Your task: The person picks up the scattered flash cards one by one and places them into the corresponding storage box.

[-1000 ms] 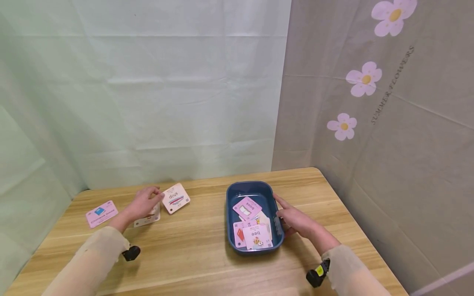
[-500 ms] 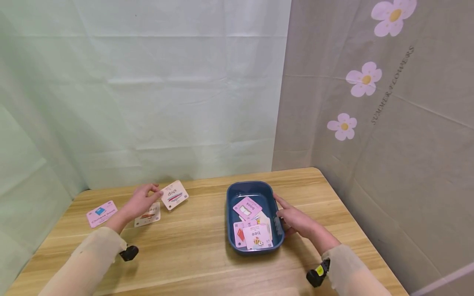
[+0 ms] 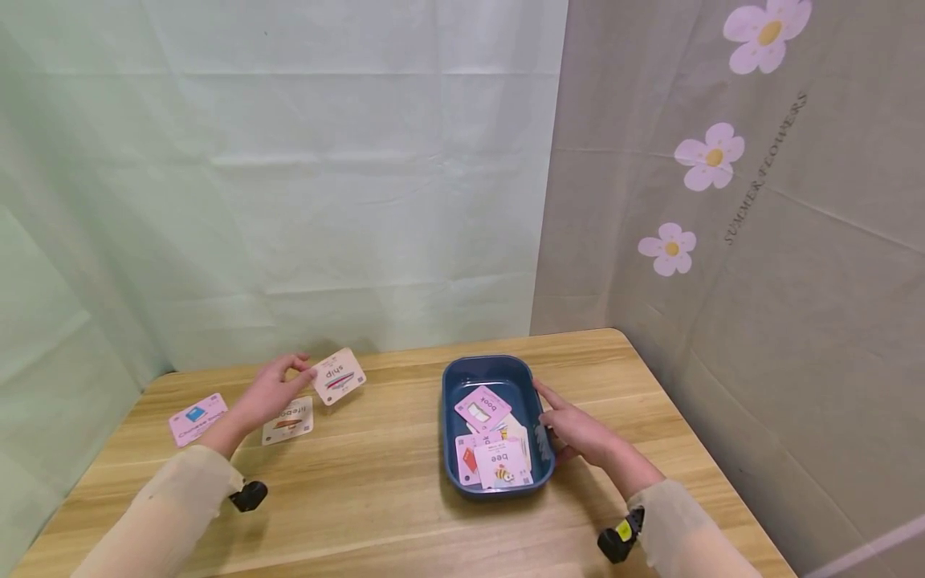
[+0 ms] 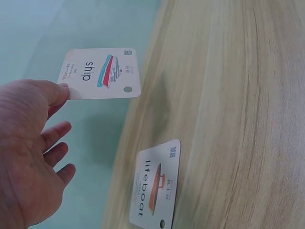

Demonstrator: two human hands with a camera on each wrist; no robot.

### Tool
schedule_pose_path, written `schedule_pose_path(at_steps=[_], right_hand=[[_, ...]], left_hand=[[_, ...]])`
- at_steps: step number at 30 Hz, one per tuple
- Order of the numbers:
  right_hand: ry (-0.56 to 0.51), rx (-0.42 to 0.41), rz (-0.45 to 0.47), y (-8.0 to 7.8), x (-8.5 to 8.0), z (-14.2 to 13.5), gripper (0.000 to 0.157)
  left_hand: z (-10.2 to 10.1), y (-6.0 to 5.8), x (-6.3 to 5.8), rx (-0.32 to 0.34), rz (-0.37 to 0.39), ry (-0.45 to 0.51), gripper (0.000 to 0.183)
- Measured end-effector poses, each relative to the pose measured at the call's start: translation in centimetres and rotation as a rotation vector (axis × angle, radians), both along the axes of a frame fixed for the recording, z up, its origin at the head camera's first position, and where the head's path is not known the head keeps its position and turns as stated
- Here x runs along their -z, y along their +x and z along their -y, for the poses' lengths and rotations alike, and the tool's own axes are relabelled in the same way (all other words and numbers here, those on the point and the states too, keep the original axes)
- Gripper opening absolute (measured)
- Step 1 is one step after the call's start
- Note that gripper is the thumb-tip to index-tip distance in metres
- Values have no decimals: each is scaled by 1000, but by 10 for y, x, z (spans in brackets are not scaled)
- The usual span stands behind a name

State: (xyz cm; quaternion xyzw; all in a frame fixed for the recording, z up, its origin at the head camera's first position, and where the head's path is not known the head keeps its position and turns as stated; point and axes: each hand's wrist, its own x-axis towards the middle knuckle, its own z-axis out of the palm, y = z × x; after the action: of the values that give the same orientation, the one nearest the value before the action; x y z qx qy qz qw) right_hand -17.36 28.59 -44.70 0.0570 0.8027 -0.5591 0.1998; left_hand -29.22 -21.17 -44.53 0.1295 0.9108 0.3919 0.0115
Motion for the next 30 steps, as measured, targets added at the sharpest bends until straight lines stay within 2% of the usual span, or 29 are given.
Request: schedule_pose_path(at_steps=[6,30], right_hand=[[-39,-7,1,1,1,0,72],[-18,-7,-4,1,0,1,70]], left_hand=[[1,2,-6,1,2,23,32],[-4,6,-20,15,-73,51,34]])
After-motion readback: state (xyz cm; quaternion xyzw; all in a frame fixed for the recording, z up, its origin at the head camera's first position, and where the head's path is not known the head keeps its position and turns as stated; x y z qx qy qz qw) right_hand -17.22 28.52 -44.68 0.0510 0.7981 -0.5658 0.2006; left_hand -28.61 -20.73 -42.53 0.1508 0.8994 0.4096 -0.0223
